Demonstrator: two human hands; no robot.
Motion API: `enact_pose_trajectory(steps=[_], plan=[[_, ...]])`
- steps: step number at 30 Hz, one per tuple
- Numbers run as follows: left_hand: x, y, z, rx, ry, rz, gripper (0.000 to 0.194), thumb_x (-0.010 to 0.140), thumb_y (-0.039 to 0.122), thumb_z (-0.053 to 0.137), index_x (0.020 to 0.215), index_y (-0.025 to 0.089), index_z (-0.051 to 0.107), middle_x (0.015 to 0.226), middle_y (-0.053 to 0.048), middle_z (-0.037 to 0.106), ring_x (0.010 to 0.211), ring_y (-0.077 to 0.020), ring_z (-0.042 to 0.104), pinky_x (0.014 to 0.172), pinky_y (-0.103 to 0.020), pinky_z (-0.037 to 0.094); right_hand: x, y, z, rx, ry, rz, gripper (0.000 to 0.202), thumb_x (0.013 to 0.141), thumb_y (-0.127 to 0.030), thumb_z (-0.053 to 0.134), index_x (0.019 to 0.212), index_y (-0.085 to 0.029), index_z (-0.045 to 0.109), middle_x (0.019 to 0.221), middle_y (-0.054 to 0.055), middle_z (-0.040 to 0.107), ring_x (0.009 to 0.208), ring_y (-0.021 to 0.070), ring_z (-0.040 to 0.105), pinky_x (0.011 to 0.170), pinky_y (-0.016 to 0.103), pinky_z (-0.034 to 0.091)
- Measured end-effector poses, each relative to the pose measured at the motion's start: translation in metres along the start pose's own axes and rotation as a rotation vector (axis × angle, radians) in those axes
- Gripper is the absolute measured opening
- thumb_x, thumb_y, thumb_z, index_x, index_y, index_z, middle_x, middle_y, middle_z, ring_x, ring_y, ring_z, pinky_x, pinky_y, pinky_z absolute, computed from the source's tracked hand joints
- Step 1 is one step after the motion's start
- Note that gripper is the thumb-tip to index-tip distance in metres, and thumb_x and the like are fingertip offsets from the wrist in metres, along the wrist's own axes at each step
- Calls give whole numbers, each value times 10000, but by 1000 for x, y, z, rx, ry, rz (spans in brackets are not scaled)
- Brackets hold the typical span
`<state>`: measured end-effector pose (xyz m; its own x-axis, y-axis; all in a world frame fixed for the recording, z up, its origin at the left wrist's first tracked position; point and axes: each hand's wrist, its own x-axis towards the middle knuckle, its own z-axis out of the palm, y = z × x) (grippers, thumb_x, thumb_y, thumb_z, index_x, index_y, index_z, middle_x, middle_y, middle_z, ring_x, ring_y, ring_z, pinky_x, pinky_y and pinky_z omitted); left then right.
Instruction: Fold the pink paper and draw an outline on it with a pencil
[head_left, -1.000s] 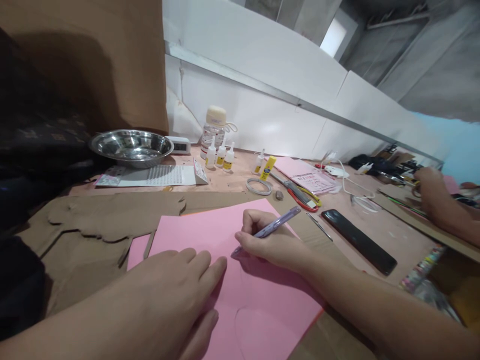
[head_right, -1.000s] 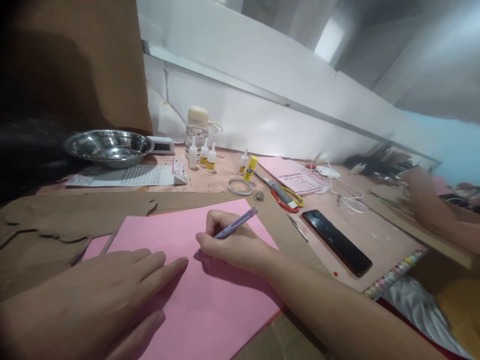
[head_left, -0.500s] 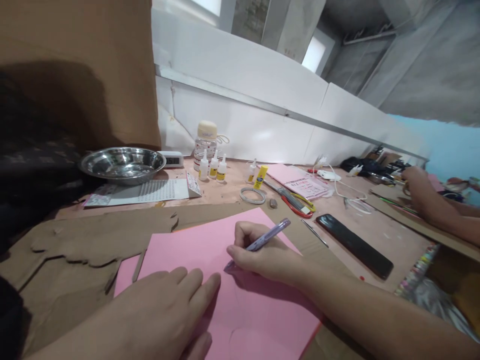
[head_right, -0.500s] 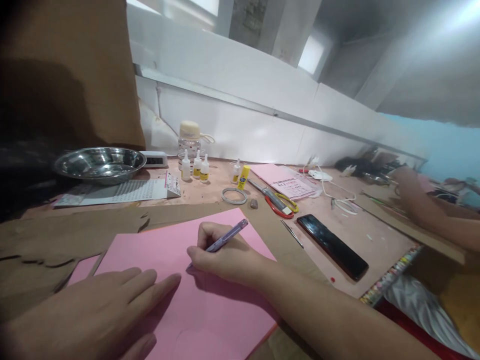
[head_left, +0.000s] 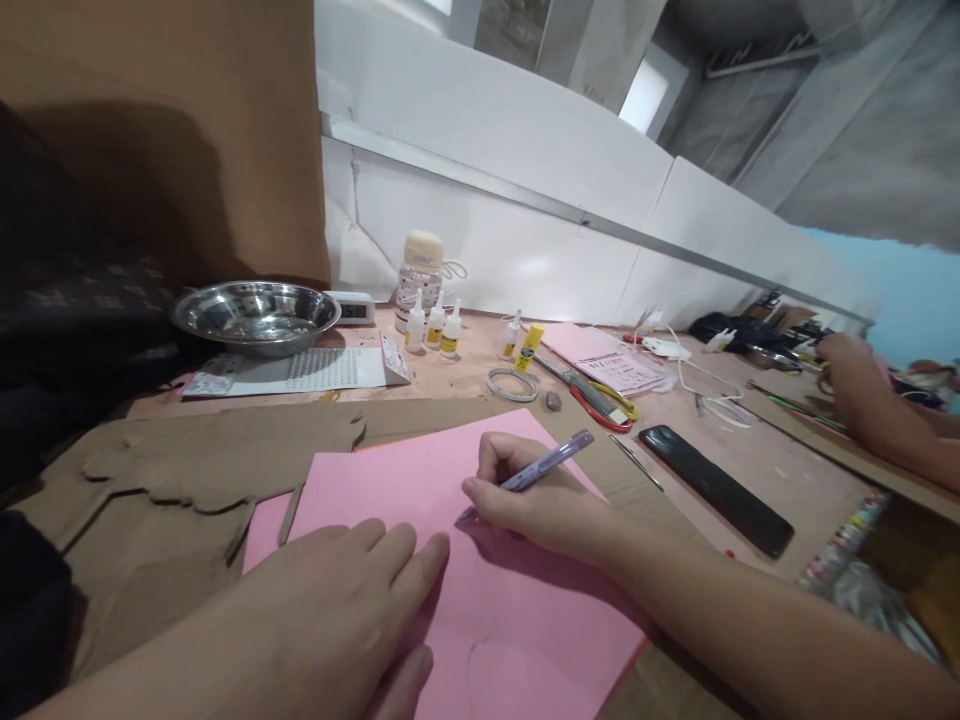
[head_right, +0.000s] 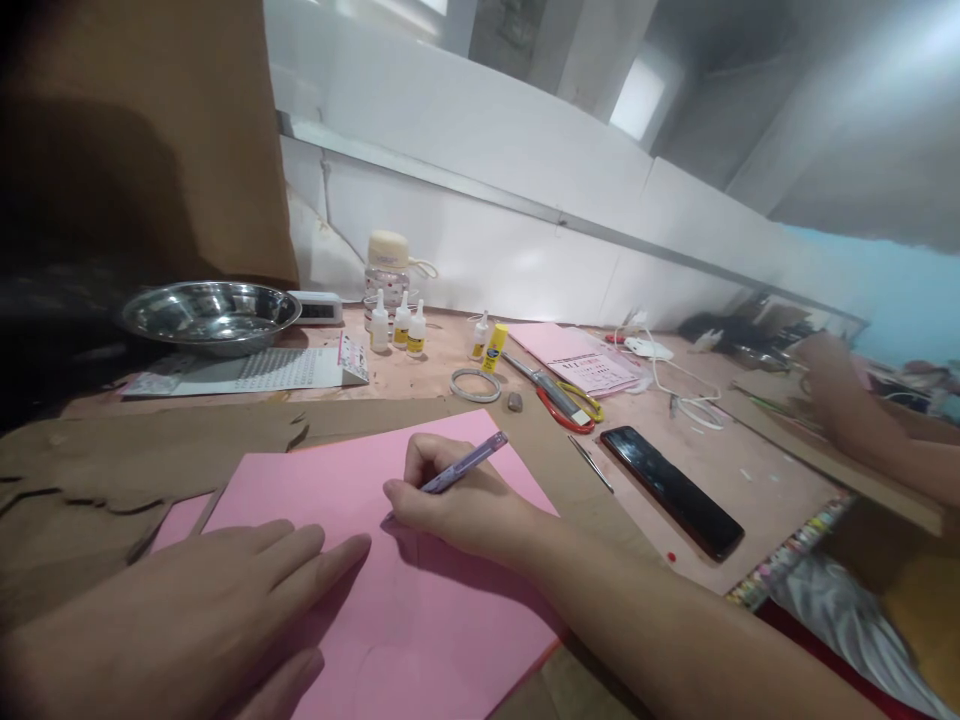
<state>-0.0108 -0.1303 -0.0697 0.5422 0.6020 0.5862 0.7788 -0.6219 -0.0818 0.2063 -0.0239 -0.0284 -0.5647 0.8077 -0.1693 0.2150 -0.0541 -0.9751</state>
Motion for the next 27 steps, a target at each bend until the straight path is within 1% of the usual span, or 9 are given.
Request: enact_pose_trajectory(steps=[3,6,9,13,16,20,24,25,27], plan=[[1,1,2,35,-5,-19,310,909,201,412,1069,297,660,803,-10,741,618,-236,633,603,-415,451,-1,-2,1,-33,44,-18,404,787,-316,900,707,-231,513,530,-107,529,477,87,509,512,199,458],[-1,2,3,53,-15,-29,315,912,216,442,1117,284,671,844,-22,759,650,-249,653,624,-429,447,-1,-2,1,-6,43,-11,433,768,-346,925,706,-229,512,529,-106,536,466,81,487,506,197,452],[-2,4,2,49,-3,-18,359,954,201,379,1161,264,666,878,-31,771,692,-251,681,643,-439,455,0,0,0,-10,17,-1,457,757,-368,940,704,-228,509,527,-99,545,468,84,492,497,196,441],[0,3,-1,82,24,9,348,946,169,347,1073,257,659,832,-25,752,648,-241,658,626,-441,445,1,1,0,-68,68,-45,425,799,-375,898,712,-231,508,536,-99,531,461,79,456,479,197,399],[2,1,-1,59,37,15,343,950,185,365,1099,251,666,822,-23,746,654,-242,660,619,-435,430,1,0,2,-91,115,-74,416,811,-366,869,704,-235,490,544,-102,512,470,75,428,479,197,371],[3,0,1,34,44,-6,318,963,192,363,1045,275,659,828,-11,749,622,-232,627,613,-427,416,1,2,0,-110,101,-70,383,830,-360,839,714,-234,497,541,-100,512,472,75,412,476,198,339],[1,1,1,41,78,9,369,983,193,326,1068,266,677,843,-17,758,633,-234,629,619,-427,423,2,4,0,-134,82,-69,333,851,-326,805,726,-236,510,546,-97,518,468,80,426,474,207,328],[0,1,1,23,69,9,377,985,200,326,1078,270,684,843,-17,757,640,-236,631,620,-425,424,2,4,0,-126,97,-69,333,852,-323,799,722,-239,503,544,-99,517,462,81,422,474,210,327],[-1,1,2,-47,-31,-51,367,976,233,352,1084,290,698,848,-18,756,663,-248,631,629,-420,428,4,3,2,-120,149,-71,331,859,-310,780,707,-242,494,540,-99,513,458,82,413,476,217,330]])
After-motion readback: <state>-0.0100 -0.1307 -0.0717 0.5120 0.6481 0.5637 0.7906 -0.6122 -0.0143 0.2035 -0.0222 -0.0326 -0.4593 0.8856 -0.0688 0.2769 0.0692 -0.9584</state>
